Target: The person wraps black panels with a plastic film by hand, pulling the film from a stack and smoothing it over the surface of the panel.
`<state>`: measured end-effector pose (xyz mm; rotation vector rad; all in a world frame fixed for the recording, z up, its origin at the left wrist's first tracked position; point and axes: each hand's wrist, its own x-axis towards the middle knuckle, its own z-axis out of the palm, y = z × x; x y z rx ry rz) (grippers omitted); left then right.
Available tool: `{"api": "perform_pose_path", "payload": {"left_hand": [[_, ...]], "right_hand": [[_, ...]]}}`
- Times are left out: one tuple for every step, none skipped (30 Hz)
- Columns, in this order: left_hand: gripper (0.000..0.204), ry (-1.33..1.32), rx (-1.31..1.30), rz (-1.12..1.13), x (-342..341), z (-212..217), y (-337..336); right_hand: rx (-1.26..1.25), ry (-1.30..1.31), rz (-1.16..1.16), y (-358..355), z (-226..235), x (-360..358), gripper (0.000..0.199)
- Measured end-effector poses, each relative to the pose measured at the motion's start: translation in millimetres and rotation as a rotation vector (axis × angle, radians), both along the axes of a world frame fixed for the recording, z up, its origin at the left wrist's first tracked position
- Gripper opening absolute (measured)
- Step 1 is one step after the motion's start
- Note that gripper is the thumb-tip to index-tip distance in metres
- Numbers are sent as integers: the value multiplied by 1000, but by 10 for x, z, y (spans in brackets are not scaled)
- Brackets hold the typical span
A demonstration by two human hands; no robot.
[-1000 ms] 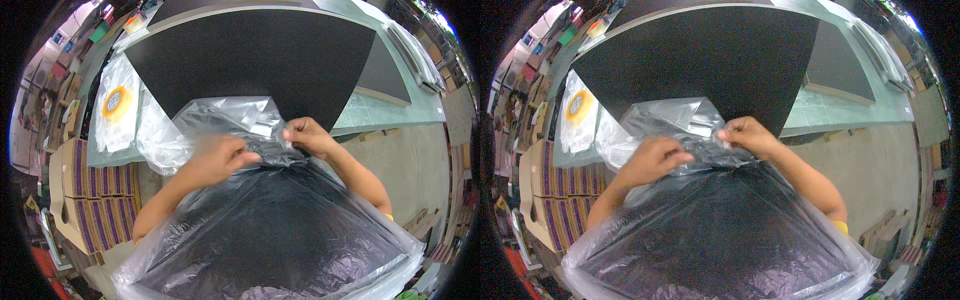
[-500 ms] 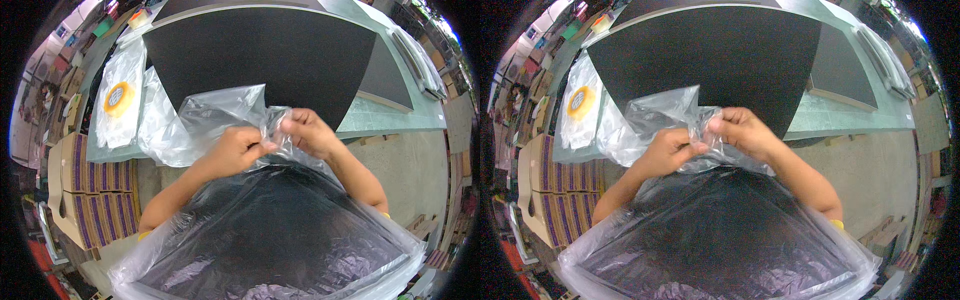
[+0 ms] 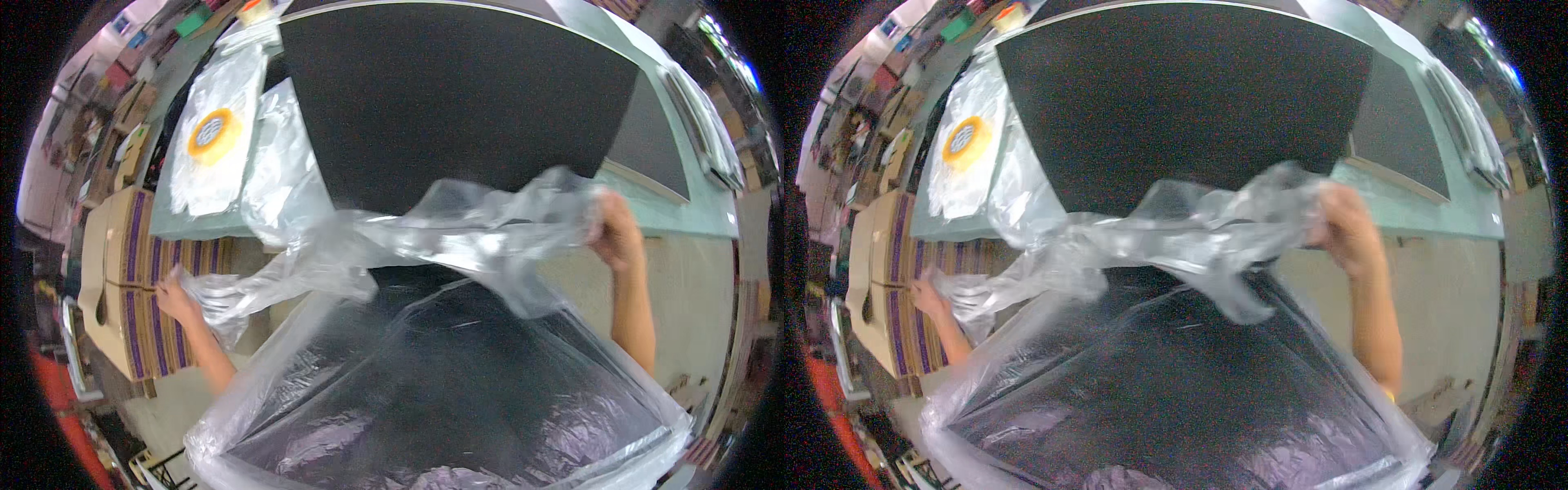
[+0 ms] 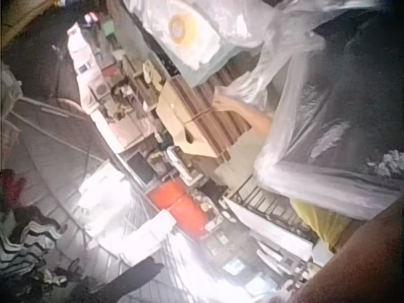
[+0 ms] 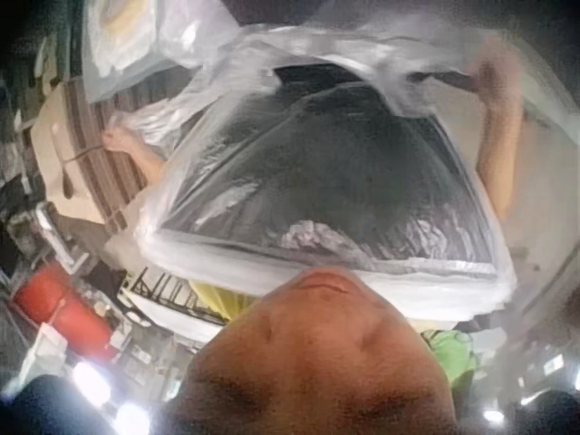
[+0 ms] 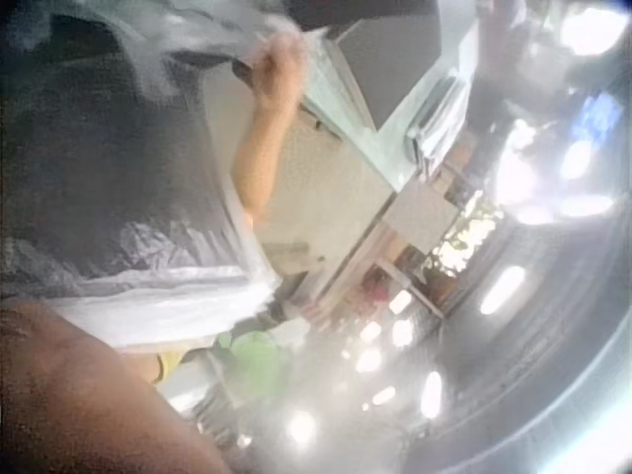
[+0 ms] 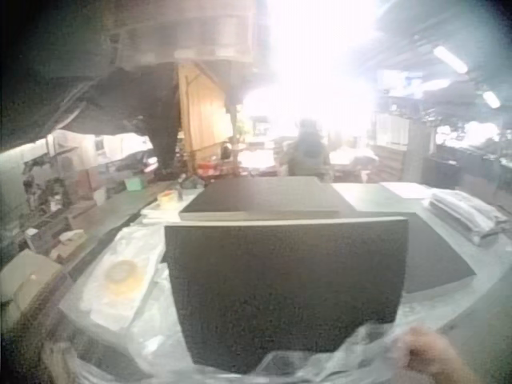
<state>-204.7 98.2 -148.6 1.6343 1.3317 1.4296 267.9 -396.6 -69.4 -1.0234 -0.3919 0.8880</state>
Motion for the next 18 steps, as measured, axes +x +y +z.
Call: {"api": "perform_pose_path", "payload": {"left_hand": [[14,-175,55,-103,467,382,-221],[12,-186,8,-217,873,624,-420],[9,-191,-37,-331,1237,829,-629],[7,-134,-97,-510,1551,999,-875],[7,-68,-154,-701,1847,1128,-1087],[7,-22,-198,-970,2024,1226,-1253],[8,24,-245,-1239,2170,1282,-1417],[13,28,-241,-1342,2331,1311,-1619],[18,31,-237,-1435,2443,1322,-1801],[23,149,-205,-1440,2513,1294,-1919],[28,265,-174,-1440,2575,1256,-2006],[29,347,-111,-1471,2620,1256,-2080],[31,434,-47,-1499,2660,1265,-2147],[32,521,17,-1522,2696,1270,-2205],[31,466,12,-1559,2732,1262,-2248],[30,413,3,-1597,2758,1241,-2286],[28,358,-7,-1634,2782,1226,-2331],[25,293,-89,-1600,2787,1259,-2412]], "right_hand": [[-14,23,191,251,72,-90,18],[-31,-74,256,501,138,-215,15],[-48,-168,320,697,193,-317,14],[-40,-189,349,817,228,-392,15],[-30,-205,367,868,241,-441,17],[-12,-149,385,887,240,-461,17],[1,-95,404,885,234,-477,18],[13,-40,420,873,228,-484,18],[-59,-124,409,875,241,-491,18],[-129,-209,394,874,257,-505,19],[-201,-293,380,879,265,-513,19],[-247,-346,363,884,278,-525,19],[-223,-319,347,879,261,-536,19],[-198,-292,334,876,228,-548,19],[-174,-265,322,881,194,-556,19],[-106,-32,351,894,148,-578,19],[-81,38,386,921,139,-630,20],[-57,109,422,964,137,-703,20]]}}
